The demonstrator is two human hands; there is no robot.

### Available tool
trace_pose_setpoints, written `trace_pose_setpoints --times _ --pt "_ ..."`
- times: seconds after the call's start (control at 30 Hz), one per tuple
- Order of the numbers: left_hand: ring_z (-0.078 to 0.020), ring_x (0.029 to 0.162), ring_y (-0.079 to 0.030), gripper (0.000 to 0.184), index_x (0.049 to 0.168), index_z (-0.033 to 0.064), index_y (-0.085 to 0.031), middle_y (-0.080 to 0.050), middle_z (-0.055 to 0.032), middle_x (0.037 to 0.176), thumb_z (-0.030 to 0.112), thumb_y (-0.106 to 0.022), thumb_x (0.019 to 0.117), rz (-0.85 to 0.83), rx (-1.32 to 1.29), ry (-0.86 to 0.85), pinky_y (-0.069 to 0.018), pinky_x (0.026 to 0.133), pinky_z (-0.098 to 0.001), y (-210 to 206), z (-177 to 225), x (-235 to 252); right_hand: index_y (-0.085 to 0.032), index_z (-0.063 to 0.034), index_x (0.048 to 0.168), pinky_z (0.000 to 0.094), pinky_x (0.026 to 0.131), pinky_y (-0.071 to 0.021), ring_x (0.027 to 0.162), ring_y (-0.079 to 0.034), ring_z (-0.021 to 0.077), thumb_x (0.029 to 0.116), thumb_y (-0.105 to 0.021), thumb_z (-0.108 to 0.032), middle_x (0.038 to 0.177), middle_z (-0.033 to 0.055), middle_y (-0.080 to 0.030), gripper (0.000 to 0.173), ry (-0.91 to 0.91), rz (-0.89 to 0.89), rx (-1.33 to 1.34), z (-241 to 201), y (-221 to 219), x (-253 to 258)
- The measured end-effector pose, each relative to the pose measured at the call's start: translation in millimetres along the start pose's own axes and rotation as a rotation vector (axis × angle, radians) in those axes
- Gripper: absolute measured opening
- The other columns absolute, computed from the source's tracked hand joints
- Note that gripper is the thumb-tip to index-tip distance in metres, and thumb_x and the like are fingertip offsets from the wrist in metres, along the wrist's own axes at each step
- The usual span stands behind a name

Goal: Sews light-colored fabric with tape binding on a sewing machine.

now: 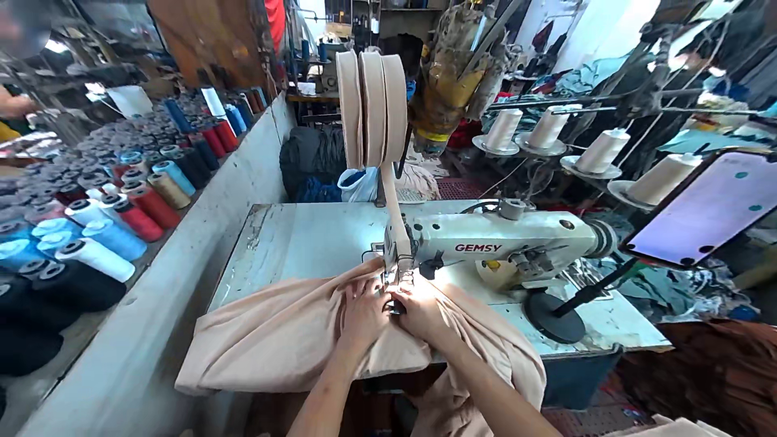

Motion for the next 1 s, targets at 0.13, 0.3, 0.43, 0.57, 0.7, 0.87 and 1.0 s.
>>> trace_pose_setpoints --times 0.13,0.3,0.43,0.57,0.7,0.87,1.0 --pt "-0.0388 0.144 -0.041 0.038 0.132 0.0283 -0.069 -0.048 -0.0119 0.155 0.030 -0.059 0.0955 0.016 -0.007 0.270 -0.0271 0.114 -0.0681 7.0 22.8 -2.7 -0.070 -0.0214 0.131 0.0566 0.097 -0.0525 0.117 -0.068 0.0315 0.0900 -0.064 -0.032 0.124 0.0098 -0.073 0.043 0.023 -0.021 0.004 9.8 1.3 5.0" --pt "-0.0344 0.130 -0.054 0.036 0.131 0.0267 -0.070 -0.062 -0.0104 0.138 0.036 -0.048 0.1039 0.195 -0.083 0.319 -0.0339 0.112 -0.0610 -9.5 10.0 -4.3 -0.075 -0.0236 0.119 0.0549 0.079 -0.0587 0.099 -0.073 0.0274 0.0821 -0.070 -0.030 0.108 0.0039 -0.076 0.038 0.099 0.141 -0.004 3.8 6.0 -14.0" --pt "-0.0292 0.128 -0.056 0.039 0.131 0.0264 -0.070 -0.065 -0.0067 0.132 0.040 -0.042 0.1060 0.193 -0.071 0.219 -0.0324 0.114 -0.0576 -14.7 -0.3 -0.7 -0.077 -0.0282 0.118 0.0548 0.073 -0.0585 0.092 -0.074 0.0308 0.0839 -0.067 -0.019 0.101 0.0048 -0.077 0.036 -0.014 0.145 -0.112 -6.0 10.1 -26.0" --pt "-0.0309 0.124 -0.057 0.038 0.133 0.0324 -0.067 -0.065 -0.0087 0.128 0.036 -0.042 0.1051 0.160 0.005 0.158 -0.0328 0.110 -0.0597 -9.5 5.4 -1.0 -0.076 -0.0270 0.119 0.0526 0.070 -0.0585 0.089 -0.074 0.0299 0.0836 -0.067 -0.017 0.101 0.0043 -0.077 0.038 -0.053 0.189 -0.158 -11.7 9.6 -23.1" --pt "-0.0328 0.128 -0.056 0.036 0.130 0.0323 -0.071 -0.065 -0.0097 0.130 0.037 -0.046 0.1041 0.231 -0.011 0.044 -0.0335 0.110 -0.0630 -9.0 -8.4 7.6 -0.074 -0.0232 0.123 0.0528 0.075 -0.0578 0.094 -0.074 0.0291 0.0850 -0.066 -0.018 0.104 0.0052 -0.077 0.039 -0.086 0.121 -0.151 -15.7 5.7 -13.3" --pt "-0.0262 0.134 -0.052 0.037 0.125 0.0270 -0.072 -0.061 -0.0070 0.137 0.044 -0.046 0.1049 0.134 -0.118 -0.171 -0.0381 0.115 -0.0498 2.2 -37.5 31.9 -0.071 -0.0149 0.126 0.0550 0.088 -0.0562 0.112 -0.070 0.0315 0.0904 -0.063 -0.024 0.117 0.0106 -0.074 0.037 -0.144 0.031 -0.180 -26.8 0.3 -2.1" --pt "-0.0250 0.131 -0.056 0.039 0.121 0.0197 -0.074 -0.061 -0.0107 0.137 0.044 -0.050 0.1044 0.080 -0.226 -0.263 -0.0447 0.112 -0.0451 7.1 -50.0 49.6 -0.069 -0.0121 0.128 0.0547 0.096 -0.0523 0.117 -0.067 0.0318 0.0935 -0.062 -0.027 0.121 0.0117 -0.072 0.038 -0.199 -0.076 -0.186 -35.7 -0.3 2.9"
Point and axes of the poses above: each hand's wrist, its own x-axis towards the middle knuckle, its own y-axis out of the back of the hand, z = x × y, the point moved 5 cm from there along x, towards the middle knuckle
